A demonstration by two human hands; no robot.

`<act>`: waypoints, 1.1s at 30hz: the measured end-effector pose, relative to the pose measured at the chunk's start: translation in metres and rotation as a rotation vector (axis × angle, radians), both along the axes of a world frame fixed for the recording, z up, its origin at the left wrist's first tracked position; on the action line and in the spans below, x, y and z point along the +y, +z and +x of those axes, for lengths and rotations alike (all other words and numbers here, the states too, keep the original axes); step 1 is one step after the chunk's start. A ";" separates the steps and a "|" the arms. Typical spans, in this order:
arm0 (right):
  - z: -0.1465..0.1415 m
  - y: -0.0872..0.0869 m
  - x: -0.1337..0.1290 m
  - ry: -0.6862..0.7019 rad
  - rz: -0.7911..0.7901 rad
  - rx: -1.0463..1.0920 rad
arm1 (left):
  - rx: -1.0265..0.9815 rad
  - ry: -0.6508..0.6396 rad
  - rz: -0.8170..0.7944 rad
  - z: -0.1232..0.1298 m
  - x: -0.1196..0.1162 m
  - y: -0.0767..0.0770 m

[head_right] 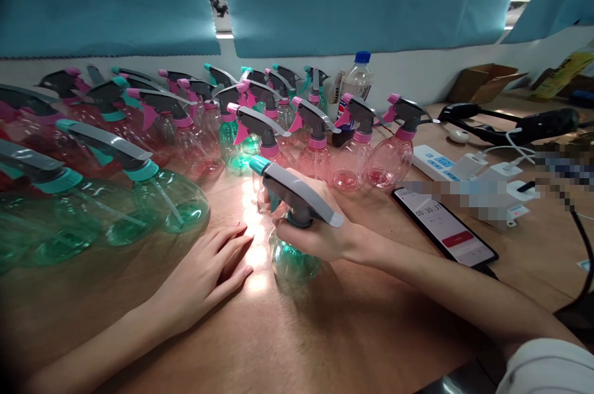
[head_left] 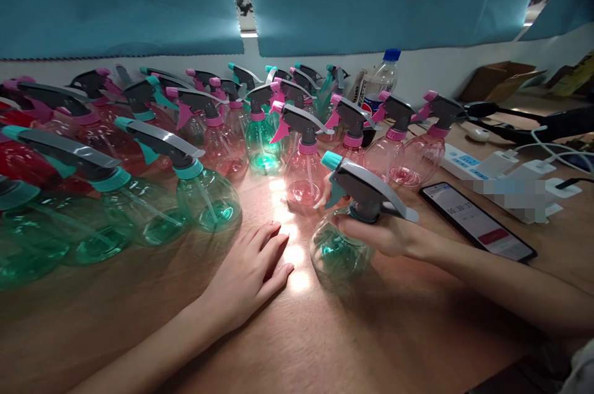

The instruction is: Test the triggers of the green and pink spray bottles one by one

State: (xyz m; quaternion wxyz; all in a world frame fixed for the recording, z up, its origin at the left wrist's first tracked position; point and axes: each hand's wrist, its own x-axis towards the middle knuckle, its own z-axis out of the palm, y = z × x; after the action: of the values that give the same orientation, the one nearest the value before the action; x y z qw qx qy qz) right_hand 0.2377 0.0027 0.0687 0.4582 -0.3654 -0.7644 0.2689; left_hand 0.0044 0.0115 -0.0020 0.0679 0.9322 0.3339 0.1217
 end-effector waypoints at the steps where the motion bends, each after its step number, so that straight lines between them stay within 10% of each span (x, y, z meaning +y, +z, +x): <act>1: 0.000 -0.001 0.000 -0.001 -0.003 0.007 | 0.004 0.000 0.001 0.000 0.000 0.000; 33: 0.003 -0.014 0.002 0.124 -0.107 0.150 | -0.011 0.010 -0.021 0.000 -0.002 0.001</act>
State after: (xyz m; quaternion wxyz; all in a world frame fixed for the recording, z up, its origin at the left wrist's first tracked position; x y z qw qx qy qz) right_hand 0.2402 0.0043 0.0544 0.4765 -0.3199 -0.7338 0.3636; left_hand 0.0047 0.0095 -0.0007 0.0789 0.9291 0.3394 0.1239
